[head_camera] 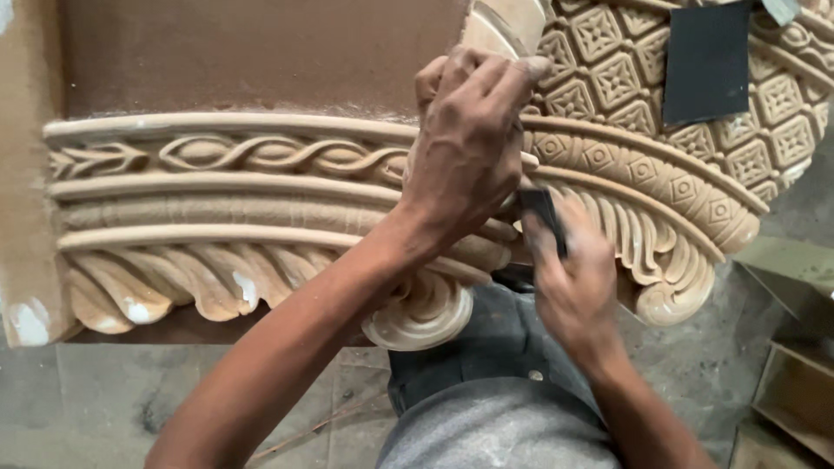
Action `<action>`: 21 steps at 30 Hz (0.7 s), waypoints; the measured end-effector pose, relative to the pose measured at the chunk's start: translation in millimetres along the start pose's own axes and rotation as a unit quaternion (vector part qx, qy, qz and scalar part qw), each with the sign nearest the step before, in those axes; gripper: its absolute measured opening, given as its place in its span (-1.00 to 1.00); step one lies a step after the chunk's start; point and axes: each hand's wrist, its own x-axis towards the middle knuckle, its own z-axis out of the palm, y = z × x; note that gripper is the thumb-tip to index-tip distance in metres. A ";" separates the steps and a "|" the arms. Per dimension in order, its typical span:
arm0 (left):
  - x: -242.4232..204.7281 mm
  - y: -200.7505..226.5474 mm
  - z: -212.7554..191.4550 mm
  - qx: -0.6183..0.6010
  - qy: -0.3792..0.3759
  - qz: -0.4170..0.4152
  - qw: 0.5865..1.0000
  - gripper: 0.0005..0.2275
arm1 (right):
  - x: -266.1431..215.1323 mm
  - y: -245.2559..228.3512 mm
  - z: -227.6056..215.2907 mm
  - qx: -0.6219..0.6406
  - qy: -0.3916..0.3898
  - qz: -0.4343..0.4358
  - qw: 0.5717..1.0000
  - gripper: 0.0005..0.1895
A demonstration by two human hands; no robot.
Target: The person sands the intricate carvings of a large wooden furniture piece using pieces of sandpaper and a small tool to reach into crevices.
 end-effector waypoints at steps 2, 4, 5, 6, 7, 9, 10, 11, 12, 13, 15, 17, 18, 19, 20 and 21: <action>-2.3 -3.0 2.3 -0.045 0.004 -0.041 0.998 -0.70 | 12.1 -2.6 1.2 -0.065 0.019 -0.163 0.984 -0.72; -0.4 -8.8 6.2 -0.061 0.022 -0.036 0.997 -0.70 | 4.5 -5.2 0.3 -0.045 0.014 -0.167 0.985 -0.74; 0.3 -10.3 7.2 -0.073 0.043 -0.030 0.996 -0.70 | 0.2 -7.3 0.2 -0.024 0.008 -0.175 0.984 -0.75; 2.7 -12.3 6.7 -0.074 0.046 -0.022 0.996 -0.70 | 0.2 -10.5 2.6 -0.025 0.015 -0.180 0.983 -0.75; 2.9 -12.5 5.7 -0.098 0.069 -0.044 0.992 -0.73 | -0.9 -13.9 5.4 -0.032 0.029 -0.121 0.992 -0.77; -2.0 -10.1 5.5 -0.124 0.084 -0.076 0.986 -0.77 | -0.6 -13.9 4.7 -0.039 0.037 -0.051 0.997 -0.78; -1.0 -11.8 5.1 -0.122 0.089 -0.085 0.985 -0.78 | 11.5 -11.1 2.0 -0.070 0.022 -0.123 0.990 -0.78; -0.9 -12.5 4.0 -0.121 0.094 -0.095 0.984 -0.80 | 18.1 -9.1 -1.1 -0.101 0.005 -0.193 0.976 -0.77; -0.9 -12.9 1.7 -0.122 0.094 -0.094 0.984 -0.80 | 18.7 -8.3 -5.3 -0.102 0.006 -0.193 0.976 -0.77; -1.0 -12.9 -2.0 -0.116 0.098 -0.078 0.985 -0.79 | 18.5 -7.3 -10.6 -0.107 -0.012 -0.190 0.976 -0.71; -4.9 -4.9 -10.0 -0.112 0.100 -0.065 0.987 -0.77 | 2.7 -7.6 -14.7 -0.114 -0.030 -0.185 0.976 -0.64; 8.0 -4.2 -13.0 -0.091 0.123 -0.042 0.987 -0.76 | -7.9 -10.3 -9.2 -0.114 -0.001 -0.203 0.973 -0.57; 9.9 -5.1 -14.0 -0.089 0.123 -0.043 0.988 -0.76 | -8.4 -8.1 -6.9 -0.112 -0.003 -0.204 0.973 -0.57; 12.3 -6.7 -12.4 -0.104 0.122 -0.058 0.985 -0.78 | -8.5 -4.9 -2.7 -0.109 0.018 -0.192 0.975 -0.61; 8.5 -6.0 -11.1 -0.122 0.116 -0.077 0.983 -0.80 | -13.0 -1.6 0.7 -0.106 0.038 -0.174 0.978 -0.66; 2.3 -4.8 -11.0 -0.121 0.112 -0.082 0.983 -0.80 | -15.6 1.3 2.7 -0.104 0.034 -0.168 0.980 -0.66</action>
